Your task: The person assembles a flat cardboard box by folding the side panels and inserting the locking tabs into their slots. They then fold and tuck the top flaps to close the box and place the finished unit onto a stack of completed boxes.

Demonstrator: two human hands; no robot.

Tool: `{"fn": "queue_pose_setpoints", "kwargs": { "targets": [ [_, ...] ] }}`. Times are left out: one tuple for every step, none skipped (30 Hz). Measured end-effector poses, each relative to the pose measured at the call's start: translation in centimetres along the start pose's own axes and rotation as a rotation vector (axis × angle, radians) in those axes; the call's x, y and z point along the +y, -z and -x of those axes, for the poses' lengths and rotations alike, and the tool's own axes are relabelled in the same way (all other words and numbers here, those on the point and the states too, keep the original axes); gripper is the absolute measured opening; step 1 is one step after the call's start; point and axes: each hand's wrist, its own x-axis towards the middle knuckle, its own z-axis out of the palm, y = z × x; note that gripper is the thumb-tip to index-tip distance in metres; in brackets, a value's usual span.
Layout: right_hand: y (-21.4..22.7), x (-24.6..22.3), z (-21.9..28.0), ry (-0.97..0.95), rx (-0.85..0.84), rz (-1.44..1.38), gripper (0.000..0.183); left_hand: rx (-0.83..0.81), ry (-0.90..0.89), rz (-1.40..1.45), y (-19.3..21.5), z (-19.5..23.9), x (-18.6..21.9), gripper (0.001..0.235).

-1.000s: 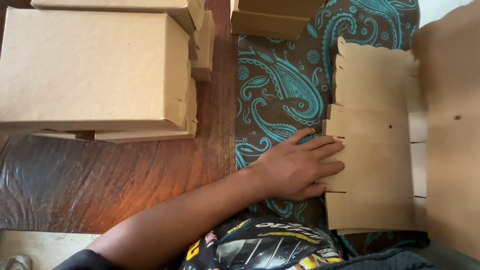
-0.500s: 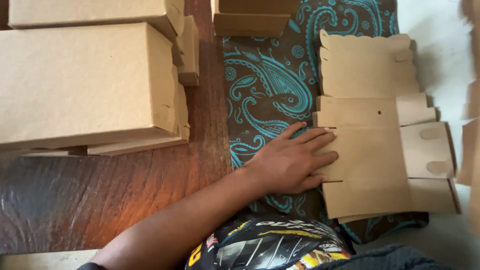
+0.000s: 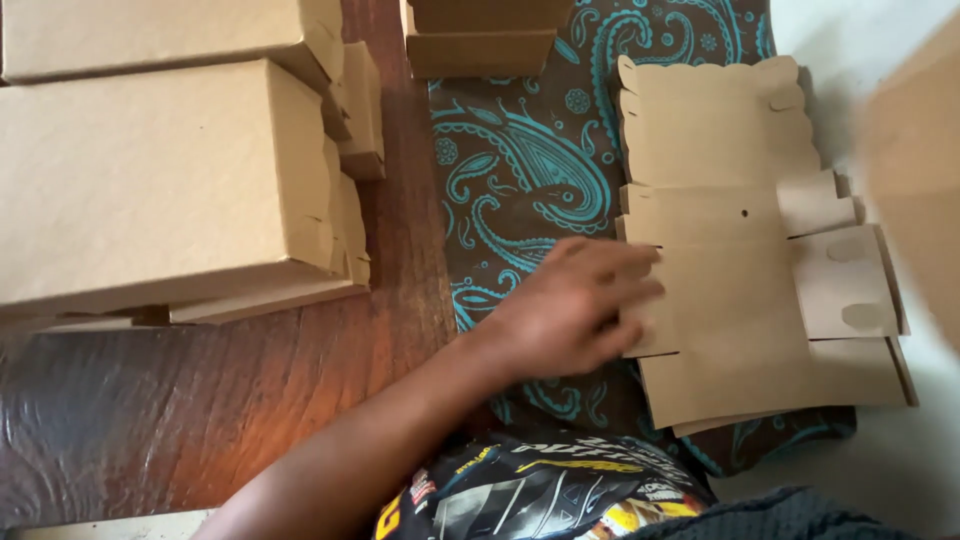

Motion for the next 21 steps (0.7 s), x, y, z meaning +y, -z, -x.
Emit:
{"fn": "queue_pose_setpoints", "kwargs": {
  "targets": [
    [-0.5,-0.6,-0.2,0.015,-0.009,0.010,0.068,0.159,0.108,0.228,1.0,-0.4,0.6,0.027],
    [-1.1,-1.3,-0.3,0.028,-0.014,0.017,0.068,0.313,0.213,0.457,2.0,-0.8,1.1,0.025],
    [-1.6,-2.2,-0.6,0.040,-0.020,0.024,0.069,0.311,0.212,0.455,2.9,-1.3,0.7,0.025],
    [-2.5,-3.3,-0.9,0.057,-0.030,0.031,0.069,0.350,0.556,0.771,3.7,-1.6,0.4,0.037],
    [-3.9,-4.8,-0.9,0.073,-0.041,0.039,0.070,0.378,0.904,1.082,4.5,-1.9,0.0,0.052],
    [-5.4,-6.1,-1.4,0.082,-0.042,0.039,0.070,0.387,0.904,1.078,5.4,-1.8,-0.2,0.052],
    [-6.8,-7.5,-1.8,0.140,-0.094,-0.041,0.064,0.372,0.980,1.056,6.3,-1.6,-0.4,0.057],
    [-8.2,-8.9,-2.3,0.197,-0.144,-0.121,0.058,0.355,1.052,1.035,7.2,-1.5,-0.6,0.070],
    [-9.3,-9.6,-2.7,0.204,-0.142,-0.119,0.058,0.361,1.049,1.032,7.2,-1.3,-1.2,0.070],
    [-10.4,-10.2,-3.0,0.194,-0.192,-0.138,0.047,0.396,1.094,0.991,7.2,-1.0,-1.9,0.066],
    [-11.5,-10.8,-3.4,0.184,-0.243,-0.156,0.037,0.431,1.139,0.949,7.1,-0.9,-2.5,0.065],
    [-11.4,-11.4,-3.8,0.184,-0.238,-0.154,0.037,0.430,1.134,0.948,7.9,-0.8,-2.6,0.065],
    [-11.4,-12.1,-4.2,0.135,-0.331,-0.161,0.040,0.345,1.221,0.866,8.7,-0.8,-2.8,0.079],
    [-11.3,-12.8,-4.6,0.090,-0.428,-0.165,0.044,0.265,1.305,0.785,9.5,-0.7,-2.9,0.096],
    [-11.4,-13.1,-4.5,0.093,-0.428,-0.162,0.044,0.269,1.303,0.786,9.7,-0.8,-3.1,0.096],
    [-11.6,-13.4,-4.3,0.108,-0.478,-0.187,0.045,0.358,1.192,0.828,9.9,-0.9,-3.4,0.069],
    [-11.7,-13.7,-4.1,0.123,-0.528,-0.213,0.047,0.443,1.077,0.867,10.0,-1.1,-3.7,0.047],
    [-11.6,-13.8,-3.8,0.124,-0.525,-0.214,0.047,0.441,1.075,0.864,10.6,-1.3,-3.3,0.047],
    [-11.5,-13.9,-3.5,0.143,-0.608,-0.237,0.057,0.410,1.047,0.745,11.2,-1.5,-3.0,0.047],
    [-11.4,-13.9,-3.2,0.163,-0.696,-0.261,0.068,0.378,1.022,0.629,11.7,-1.6,-2.6,0.051],
    [-10.5,-13.0,-3.5,0.162,-0.698,-0.263,0.068,0.377,1.025,0.628,11.4,-1.4,-3.1,0.051]
  ]
}}
